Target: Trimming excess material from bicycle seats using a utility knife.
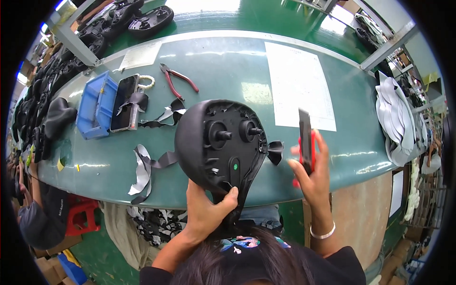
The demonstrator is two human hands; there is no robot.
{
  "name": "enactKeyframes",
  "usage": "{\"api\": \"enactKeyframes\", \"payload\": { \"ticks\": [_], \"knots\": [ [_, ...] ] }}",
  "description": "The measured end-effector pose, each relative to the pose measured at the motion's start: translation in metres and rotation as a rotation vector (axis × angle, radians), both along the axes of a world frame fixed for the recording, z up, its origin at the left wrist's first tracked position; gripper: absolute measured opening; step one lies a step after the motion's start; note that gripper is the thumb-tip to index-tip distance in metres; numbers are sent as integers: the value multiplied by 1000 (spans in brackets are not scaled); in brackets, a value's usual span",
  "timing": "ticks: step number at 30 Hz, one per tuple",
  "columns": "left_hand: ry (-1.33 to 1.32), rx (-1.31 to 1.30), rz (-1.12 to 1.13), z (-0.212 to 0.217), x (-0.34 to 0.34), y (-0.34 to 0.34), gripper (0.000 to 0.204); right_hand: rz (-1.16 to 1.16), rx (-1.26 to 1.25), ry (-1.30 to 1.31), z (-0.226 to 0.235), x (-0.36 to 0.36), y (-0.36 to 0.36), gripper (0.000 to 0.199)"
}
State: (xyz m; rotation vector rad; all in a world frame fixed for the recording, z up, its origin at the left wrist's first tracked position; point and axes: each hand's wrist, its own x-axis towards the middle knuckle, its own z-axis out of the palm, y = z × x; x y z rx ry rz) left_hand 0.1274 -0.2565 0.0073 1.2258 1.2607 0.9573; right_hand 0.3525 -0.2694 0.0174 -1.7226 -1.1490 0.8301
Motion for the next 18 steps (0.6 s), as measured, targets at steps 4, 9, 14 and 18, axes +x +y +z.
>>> {"api": "enactKeyframes", "payload": {
  "ticks": [4, 9, 14, 18],
  "knots": [
    [-200, -78, -49, 12, -25, 28, 57, 92, 128, 126, -8, 5, 62, 39],
    [-233, -279, -392, 7, -57, 116, 47, -101, 264, 363, -43, 44, 131, 32],
    [-591, 185, 182, 12, -36, 196, 51, -148, 223, 592, -51, 54, 127, 32],
    [738, 670, 282, -33, 4, 157, 75, -119, 221, 507, -53, 62, 133, 31]
  ]
}}
